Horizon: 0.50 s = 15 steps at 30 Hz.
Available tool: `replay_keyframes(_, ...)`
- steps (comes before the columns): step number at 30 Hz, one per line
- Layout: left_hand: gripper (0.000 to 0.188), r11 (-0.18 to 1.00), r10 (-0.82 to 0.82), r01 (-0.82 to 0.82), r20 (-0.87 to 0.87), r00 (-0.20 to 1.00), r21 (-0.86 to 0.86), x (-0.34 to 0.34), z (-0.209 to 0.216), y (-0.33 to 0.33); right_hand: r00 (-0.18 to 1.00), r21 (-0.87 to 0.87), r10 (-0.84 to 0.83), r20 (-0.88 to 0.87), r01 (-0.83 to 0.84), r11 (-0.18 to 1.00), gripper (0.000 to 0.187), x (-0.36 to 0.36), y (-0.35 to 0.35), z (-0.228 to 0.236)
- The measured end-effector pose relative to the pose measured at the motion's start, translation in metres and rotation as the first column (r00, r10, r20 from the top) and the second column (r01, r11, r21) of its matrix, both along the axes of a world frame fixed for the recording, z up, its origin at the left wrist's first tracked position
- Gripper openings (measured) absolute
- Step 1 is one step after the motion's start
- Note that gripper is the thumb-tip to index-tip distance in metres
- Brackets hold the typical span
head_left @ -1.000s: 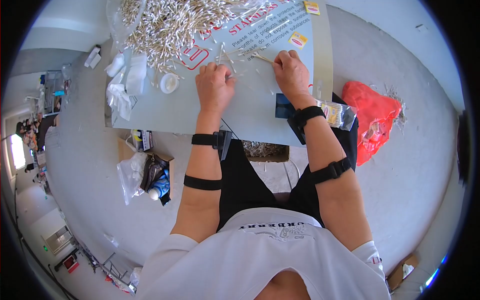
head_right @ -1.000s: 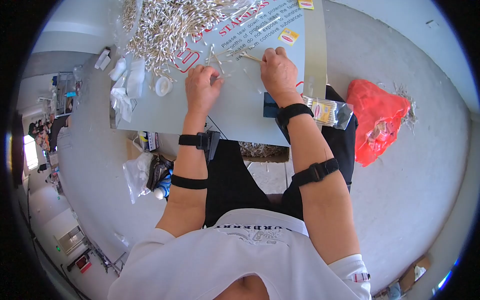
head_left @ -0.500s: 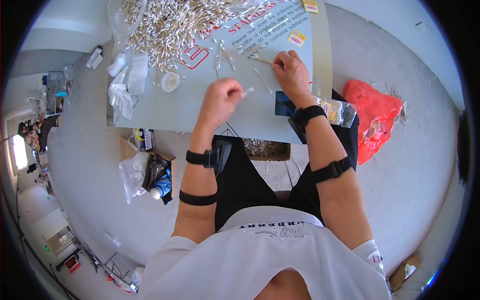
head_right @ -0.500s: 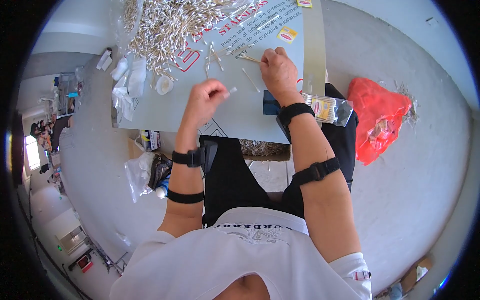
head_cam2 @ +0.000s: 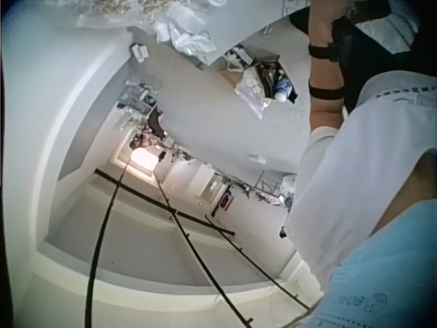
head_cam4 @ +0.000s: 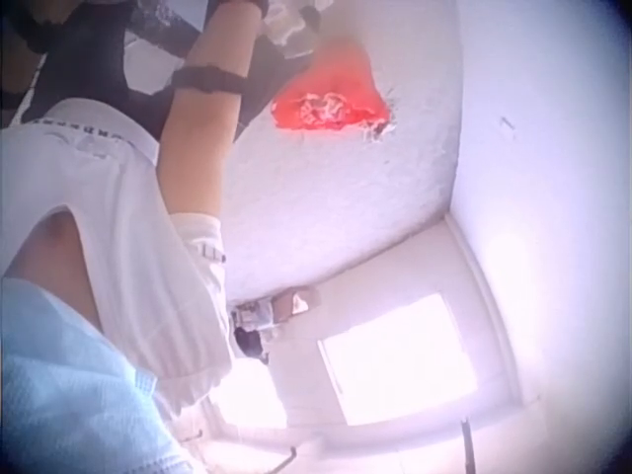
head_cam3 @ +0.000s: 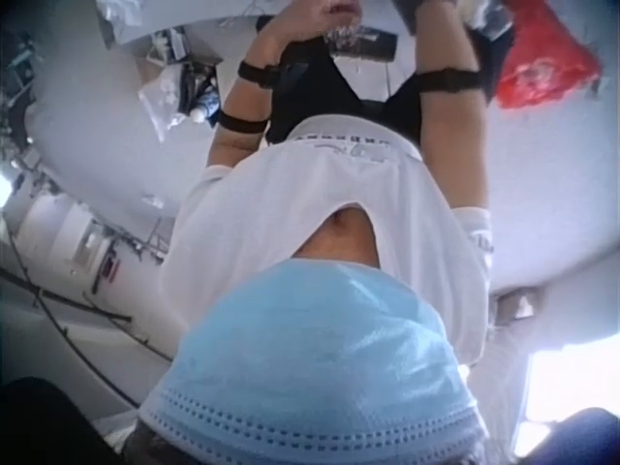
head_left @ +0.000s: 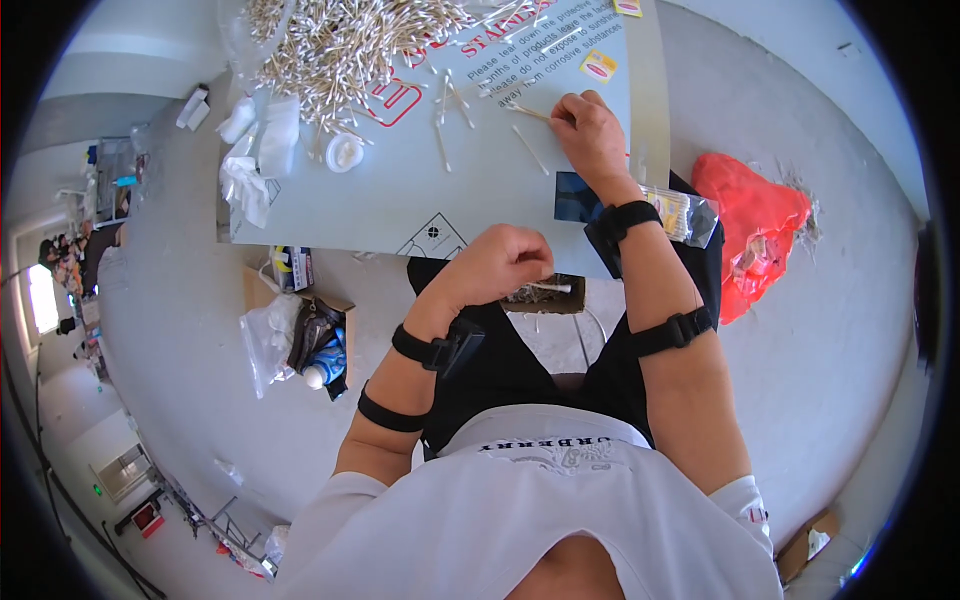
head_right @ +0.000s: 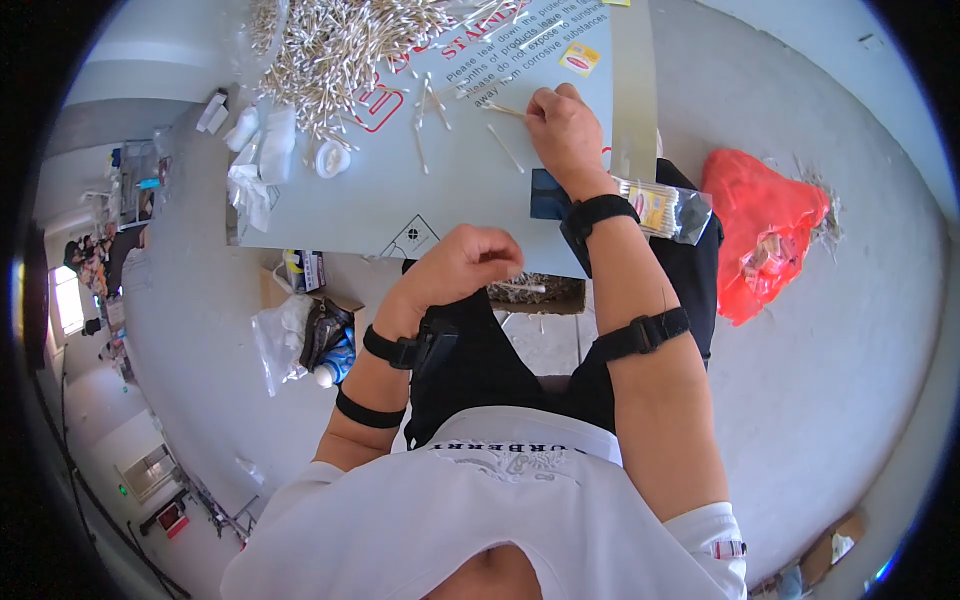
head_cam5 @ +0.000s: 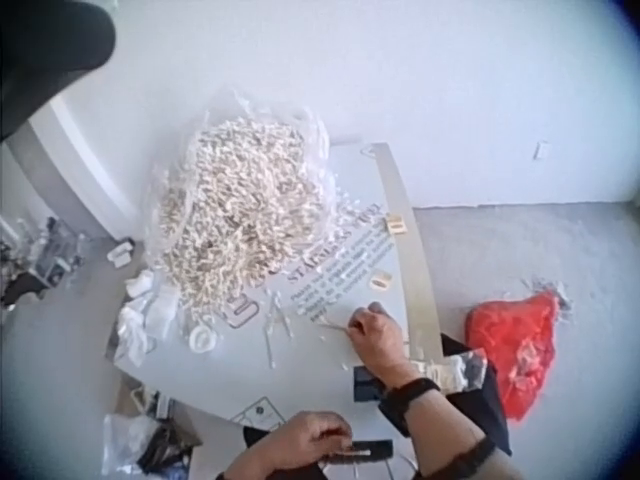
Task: Packaging cotton swabs into small plastic bags and applying labels.
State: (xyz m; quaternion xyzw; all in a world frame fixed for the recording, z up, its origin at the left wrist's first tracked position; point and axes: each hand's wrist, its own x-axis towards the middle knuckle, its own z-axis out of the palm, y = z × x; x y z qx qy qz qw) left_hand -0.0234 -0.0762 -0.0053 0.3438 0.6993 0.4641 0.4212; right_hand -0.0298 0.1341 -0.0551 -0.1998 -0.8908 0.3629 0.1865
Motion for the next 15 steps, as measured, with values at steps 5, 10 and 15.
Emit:
replay_keyframes(5, 0.015, 0.834, 0.507, -0.551, -0.396, 0.766, 0.003, -0.047, -0.012, 0.001, 0.999, -0.039, -0.002, 0.04, 0.003, 0.999, 0.019, 0.002, -0.006, 0.009)
replay_keyframes(10, 0.033, 0.644, 0.328, -0.751, -0.833, 0.446, -0.149, -0.07, -0.019, 0.005, 0.998, 0.063, -0.005, 0.058, 0.001, 0.998, 0.041, 0.008, -0.017, 0.016)
replay_keyframes(15, 0.023, 0.631, 0.288, -0.765, -0.876, 0.386, -0.129, -0.069, -0.03, 0.003, 0.998, 0.128, 0.001, 0.061, -0.009, 0.992, 0.046, 0.01, -0.02, 0.013)
